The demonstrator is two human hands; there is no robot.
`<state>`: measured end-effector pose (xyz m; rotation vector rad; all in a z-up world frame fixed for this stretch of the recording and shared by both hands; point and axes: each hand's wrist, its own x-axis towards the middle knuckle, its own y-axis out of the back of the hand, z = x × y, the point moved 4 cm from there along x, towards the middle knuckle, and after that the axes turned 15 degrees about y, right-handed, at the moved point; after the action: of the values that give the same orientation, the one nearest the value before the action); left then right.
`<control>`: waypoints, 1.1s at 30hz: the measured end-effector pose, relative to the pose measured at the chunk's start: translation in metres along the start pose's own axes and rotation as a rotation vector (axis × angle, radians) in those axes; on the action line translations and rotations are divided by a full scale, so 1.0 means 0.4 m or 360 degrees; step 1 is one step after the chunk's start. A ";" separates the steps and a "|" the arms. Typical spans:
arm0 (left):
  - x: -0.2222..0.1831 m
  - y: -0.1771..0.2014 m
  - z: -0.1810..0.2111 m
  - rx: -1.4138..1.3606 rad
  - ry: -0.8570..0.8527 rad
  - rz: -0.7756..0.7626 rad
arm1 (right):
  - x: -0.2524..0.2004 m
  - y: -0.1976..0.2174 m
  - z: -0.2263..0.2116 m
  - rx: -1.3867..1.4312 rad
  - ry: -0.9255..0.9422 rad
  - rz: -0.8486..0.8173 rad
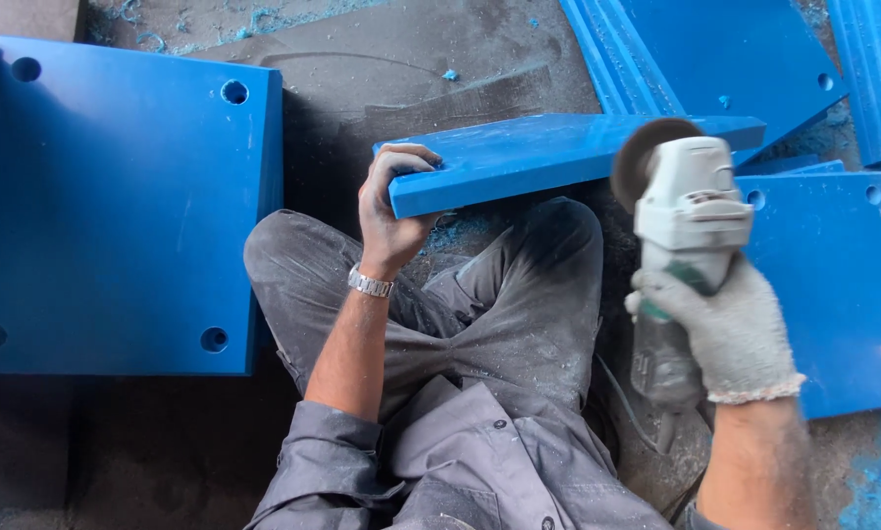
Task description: Grinding the edges of blue plastic blocks using an electric angle grinder.
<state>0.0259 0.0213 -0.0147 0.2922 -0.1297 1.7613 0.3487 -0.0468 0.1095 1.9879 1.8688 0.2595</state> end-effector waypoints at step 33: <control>-0.023 0.000 0.001 0.0019 0.0030 0.0072 | -0.054 -0.288 -0.172 -0.0596 0.0218 -0.0652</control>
<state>0.0277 0.0125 -0.0166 0.2831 -0.1129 1.8098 0.2144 -0.0540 0.1276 1.3403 2.0778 0.5854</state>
